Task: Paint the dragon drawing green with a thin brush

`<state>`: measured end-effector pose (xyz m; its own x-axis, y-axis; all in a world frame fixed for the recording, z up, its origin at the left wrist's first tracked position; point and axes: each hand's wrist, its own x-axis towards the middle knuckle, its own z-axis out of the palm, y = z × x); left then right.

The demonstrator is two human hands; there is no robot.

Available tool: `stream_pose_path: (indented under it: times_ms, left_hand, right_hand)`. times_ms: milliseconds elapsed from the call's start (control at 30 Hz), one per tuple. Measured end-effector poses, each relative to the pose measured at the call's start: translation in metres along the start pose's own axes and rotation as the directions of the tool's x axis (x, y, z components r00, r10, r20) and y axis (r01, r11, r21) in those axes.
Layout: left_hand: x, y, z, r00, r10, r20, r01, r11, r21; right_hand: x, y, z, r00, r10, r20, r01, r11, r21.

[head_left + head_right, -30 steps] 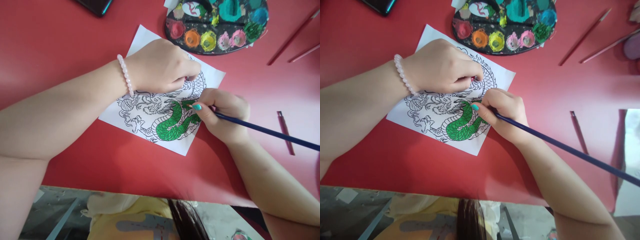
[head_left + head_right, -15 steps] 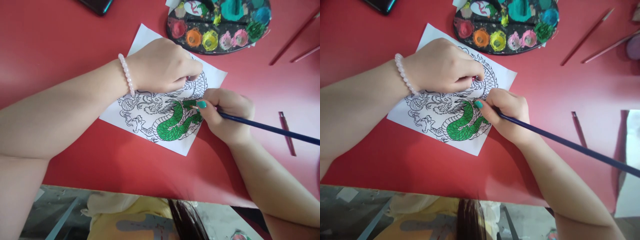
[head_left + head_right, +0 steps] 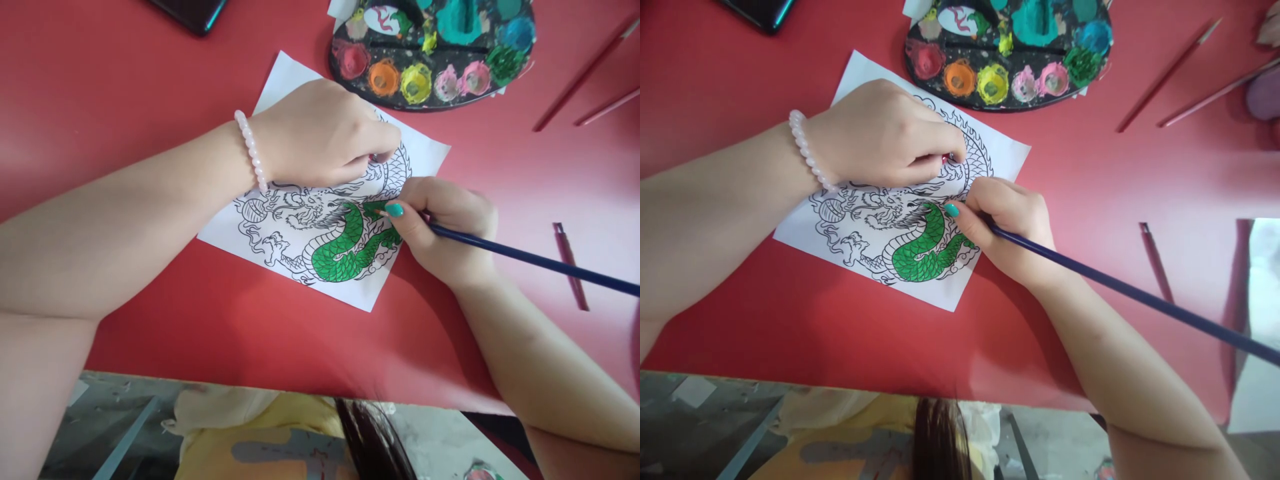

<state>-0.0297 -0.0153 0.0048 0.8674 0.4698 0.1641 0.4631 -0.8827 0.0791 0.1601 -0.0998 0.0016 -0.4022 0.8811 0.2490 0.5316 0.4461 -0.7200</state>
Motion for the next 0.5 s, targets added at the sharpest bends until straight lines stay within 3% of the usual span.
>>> stream_pose_path:
  times_ms: [100,167,233,500]
  left_hand:
    - [-0.0010,-0.0015,0.0004,1.000,0.021,-0.016,-0.021,1.000,0.014]
    - [-0.0016,-0.0021,0.0002,1.000,0.022,0.009,-0.023,1.000,0.020]
    - [-0.0018,-0.0020,0.0000,1.000,0.016,0.019,-0.017,1.000,0.020]
    - [-0.0002,-0.0006,-0.0001,1.000,0.030,0.004,-0.030,0.999,0.019]
  right_hand:
    - [-0.0002,0.0001,-0.0007,0.995,-0.002,-0.104,0.008,0.998,0.057]
    - [0.0008,0.0005,-0.0007,0.965,0.005,-0.262,0.018,0.996,0.085]
    - [0.0025,0.0009,-0.0004,0.942,0.022,-0.335,-0.001,0.998,0.061]
    - [0.0038,0.0029,-0.0012,0.977,0.073,-0.200,-0.060,0.996,0.070]
